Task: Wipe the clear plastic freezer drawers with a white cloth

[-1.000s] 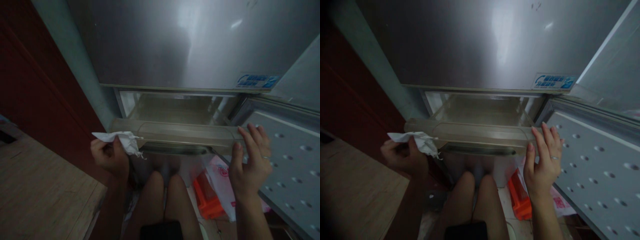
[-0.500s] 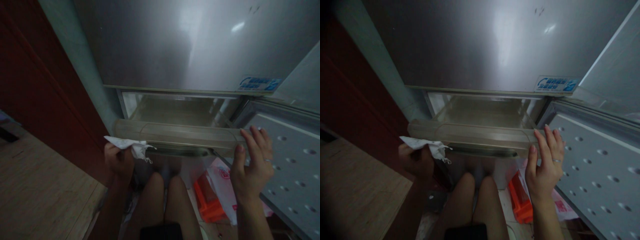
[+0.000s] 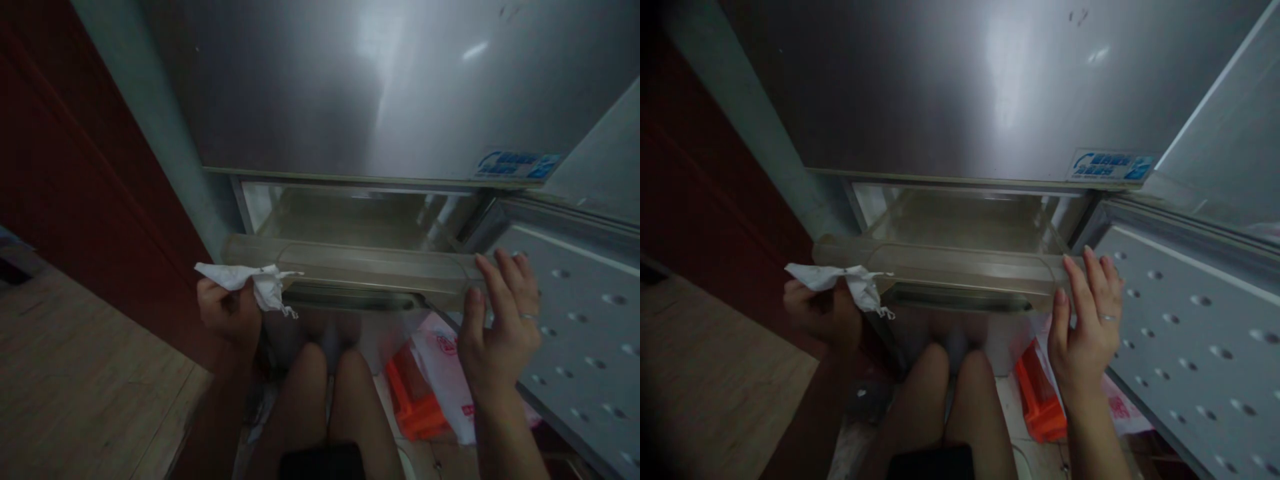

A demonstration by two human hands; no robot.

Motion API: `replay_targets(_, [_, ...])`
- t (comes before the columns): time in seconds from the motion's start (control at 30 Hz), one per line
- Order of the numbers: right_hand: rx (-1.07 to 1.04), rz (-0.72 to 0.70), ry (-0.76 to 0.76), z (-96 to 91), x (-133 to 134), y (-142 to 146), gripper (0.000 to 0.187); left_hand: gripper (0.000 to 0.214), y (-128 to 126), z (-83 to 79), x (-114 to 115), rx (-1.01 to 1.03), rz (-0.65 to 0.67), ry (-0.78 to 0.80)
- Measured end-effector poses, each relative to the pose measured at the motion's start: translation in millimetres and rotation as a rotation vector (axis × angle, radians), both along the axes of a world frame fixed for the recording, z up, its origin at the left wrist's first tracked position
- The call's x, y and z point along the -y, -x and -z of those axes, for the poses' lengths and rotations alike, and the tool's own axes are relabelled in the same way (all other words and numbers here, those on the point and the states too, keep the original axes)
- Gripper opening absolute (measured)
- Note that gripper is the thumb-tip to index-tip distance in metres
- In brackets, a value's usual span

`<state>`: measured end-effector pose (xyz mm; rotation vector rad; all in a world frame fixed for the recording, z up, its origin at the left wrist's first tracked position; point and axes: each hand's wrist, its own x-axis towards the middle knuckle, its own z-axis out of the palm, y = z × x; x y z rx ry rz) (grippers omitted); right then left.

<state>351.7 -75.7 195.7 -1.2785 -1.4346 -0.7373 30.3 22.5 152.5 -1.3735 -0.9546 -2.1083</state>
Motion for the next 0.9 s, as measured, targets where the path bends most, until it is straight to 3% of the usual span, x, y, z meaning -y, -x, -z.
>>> replay_targets(0.1, [-0.003, -0.006, -0.005, 0.4, -0.5, 0.8, 0.048, 0.025, 5.7, 32.7, -1.1, -0.029, 0.034, 0.061])
replay_targets(0.17, [-0.005, -0.008, -0.001, 0.4, -0.2, 1.0, 0.048, 0.024, 7.1, 40.0, -1.4, -0.04, 0.059, 0.069])
replay_targets(0.23, [-0.005, -0.011, 0.0, 0.3, 0.4, 0.8, 0.048, 0.022, 5.7, 29.6, -1.0, -0.052, 0.057, 0.058])
replay_targets(0.37, [-0.001, -0.012, 0.0, 0.0, 0.6, -0.1, 0.049, 0.019, -1.7, -16.2, 0.5, -0.027, 0.037, -0.024])
replay_targets(0.43, [-0.001, -0.015, -0.004, 0.0, 0.4, -0.3, 0.05, 0.018, -3.4, -26.9, 0.8, -0.011, 0.055, -0.042])
replay_targets(0.5, [-0.001, -0.018, -0.004, 0.3, 0.2, -0.2, 0.05, 0.018, -1.9, -20.7, 0.9, 0.0, 0.052, -0.021])
replay_targets(0.63, [-0.004, -0.018, -0.002, 1.9, -0.9, -0.4, 0.05, 0.02, 3.6, 15.8, 6.0, 0.017, 0.079, 0.112])
replay_targets(0.7, [0.001, -0.017, -0.002, 2.4, -1.7, -0.7, 0.05, 0.02, 2.0, 25.6, 13.4, 0.065, 0.128, 0.195])
replay_targets(0.8, [0.009, -0.016, 0.001, 2.1, -1.8, -1.1, 0.05, 0.019, -5.6, 19.9, 29.3, 0.3, 0.213, 0.328])
replay_targets(0.9, [0.009, -0.015, 0.004, 1.4, -0.8, -1.1, 0.05, 0.022, -9.7, 5.3, 46.5, 0.586, 0.391, 0.42])
